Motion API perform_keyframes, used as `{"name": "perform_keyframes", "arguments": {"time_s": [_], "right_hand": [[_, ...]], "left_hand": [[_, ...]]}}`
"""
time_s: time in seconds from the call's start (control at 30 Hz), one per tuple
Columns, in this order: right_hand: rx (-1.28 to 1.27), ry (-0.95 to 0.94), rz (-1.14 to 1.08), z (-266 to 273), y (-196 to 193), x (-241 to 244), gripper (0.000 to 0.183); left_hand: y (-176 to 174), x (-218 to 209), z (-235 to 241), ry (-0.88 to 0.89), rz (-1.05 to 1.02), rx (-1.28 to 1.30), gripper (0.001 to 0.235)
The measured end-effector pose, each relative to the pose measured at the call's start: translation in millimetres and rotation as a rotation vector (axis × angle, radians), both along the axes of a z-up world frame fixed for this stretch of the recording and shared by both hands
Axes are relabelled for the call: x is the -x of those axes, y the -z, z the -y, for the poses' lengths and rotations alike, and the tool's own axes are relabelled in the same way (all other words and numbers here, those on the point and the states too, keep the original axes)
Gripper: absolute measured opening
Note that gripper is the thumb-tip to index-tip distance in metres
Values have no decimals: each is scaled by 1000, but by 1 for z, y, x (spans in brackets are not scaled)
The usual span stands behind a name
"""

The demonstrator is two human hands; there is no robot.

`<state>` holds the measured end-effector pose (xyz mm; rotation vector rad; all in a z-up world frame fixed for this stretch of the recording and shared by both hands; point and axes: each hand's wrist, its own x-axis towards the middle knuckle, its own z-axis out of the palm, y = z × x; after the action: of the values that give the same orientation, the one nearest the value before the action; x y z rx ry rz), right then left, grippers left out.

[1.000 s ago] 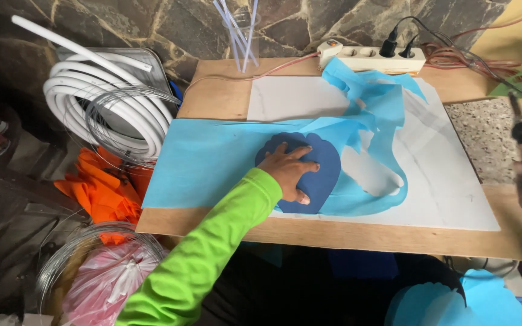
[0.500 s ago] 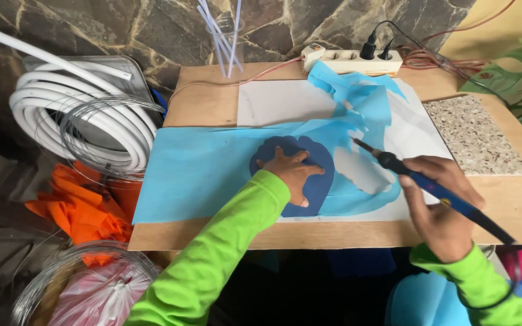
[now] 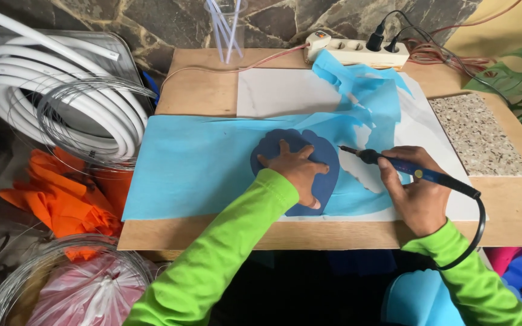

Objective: Using a hot cutting tool to precisely cut out a shape from blue fabric following a template on a cutting table.

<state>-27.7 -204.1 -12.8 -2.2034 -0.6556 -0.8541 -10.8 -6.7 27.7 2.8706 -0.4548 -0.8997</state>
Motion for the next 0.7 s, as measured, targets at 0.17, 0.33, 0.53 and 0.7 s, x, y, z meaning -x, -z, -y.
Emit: {"name": "perform_keyframes", "arguments": {"time_s": [0.17,0.33,0.53,0.7], "right_hand": [[0,7,-7,1,5,-5,14],[6,-15,10,2,7,-7,14],[16,-29,13,3,8,-9,14],[20,-42,29,1,5,-8,13]], "left_hand": [[-3,-3,3,7,-51,0,76],[-5,-3,3,9,-51,-8,76],[-5,-3,3,7,-57,3,76],[-7,-2,3,-5,-66,1,77]]}}
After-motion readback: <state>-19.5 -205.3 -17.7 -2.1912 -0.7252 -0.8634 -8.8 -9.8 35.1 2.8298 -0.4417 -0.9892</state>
